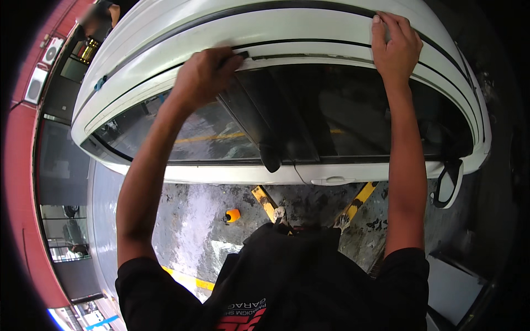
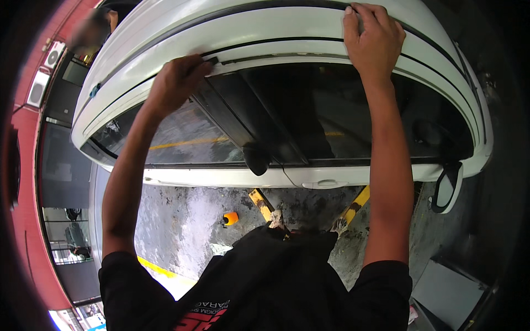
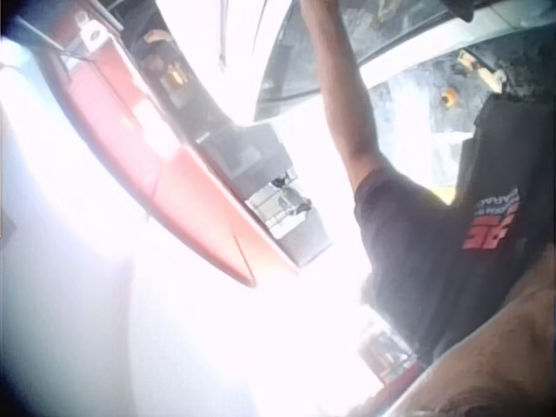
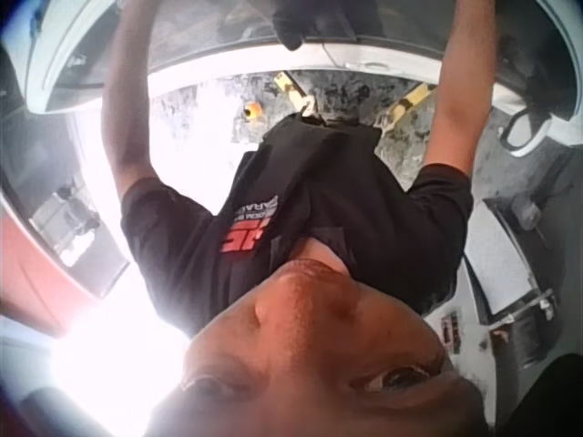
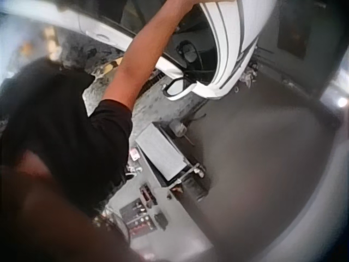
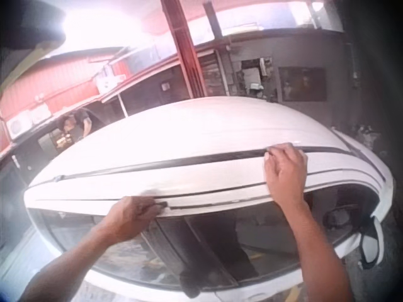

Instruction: The person applies a tint film to the rear side window of a white car using a blue squeegee tool. They smooth the film along the top edge and then move to the front side window to continue the application.

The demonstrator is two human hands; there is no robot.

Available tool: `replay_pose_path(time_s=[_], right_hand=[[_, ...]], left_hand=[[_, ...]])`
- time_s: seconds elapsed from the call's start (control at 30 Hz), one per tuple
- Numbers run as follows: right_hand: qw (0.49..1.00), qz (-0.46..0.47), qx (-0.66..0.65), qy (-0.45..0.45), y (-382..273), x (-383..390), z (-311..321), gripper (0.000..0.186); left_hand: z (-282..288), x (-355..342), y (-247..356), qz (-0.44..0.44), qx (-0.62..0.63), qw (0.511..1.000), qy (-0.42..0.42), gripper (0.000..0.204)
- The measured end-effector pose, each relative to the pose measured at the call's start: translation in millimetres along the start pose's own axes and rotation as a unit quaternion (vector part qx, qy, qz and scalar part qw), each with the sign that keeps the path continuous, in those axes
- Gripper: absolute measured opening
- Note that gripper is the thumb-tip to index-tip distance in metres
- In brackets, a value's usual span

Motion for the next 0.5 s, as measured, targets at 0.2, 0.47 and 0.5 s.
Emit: replay_pose_path(time_s=[0.2, 0.47, 0.5], right_hand=[[1.000, 0.003, 0.020, 0.018, 7.0, 5.6, 1.0, 0.019], [0.998, -0.061, 0.018, -0.018, -21.9, -4.5, 21.4, 0.012], [0.998, -0.059, 0.010, -0.017, -23.7, -6.8, 22.5, 0.012]], left_hand=[[-5.5, -1.5, 2.6, 0.021, -0.047, 0.997, -0.050, 0.029], [-47.8, -7.5, 36.3, 0.015, -0.001, 1.000, -0.020, 0.031], [-60.3, -17.0, 61.0, -0.002, -0.004, 1.000, -0.003, 0.030]])
Point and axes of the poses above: each hand's wrist, its own x-axis away from the middle knuckle, its own z-axis out of the back of the hand, y = z × x, the point moved 6 cm from there along -x, towards the middle knuckle, and after that the axes turned 4 degrees about x, right-handed, at the moved point
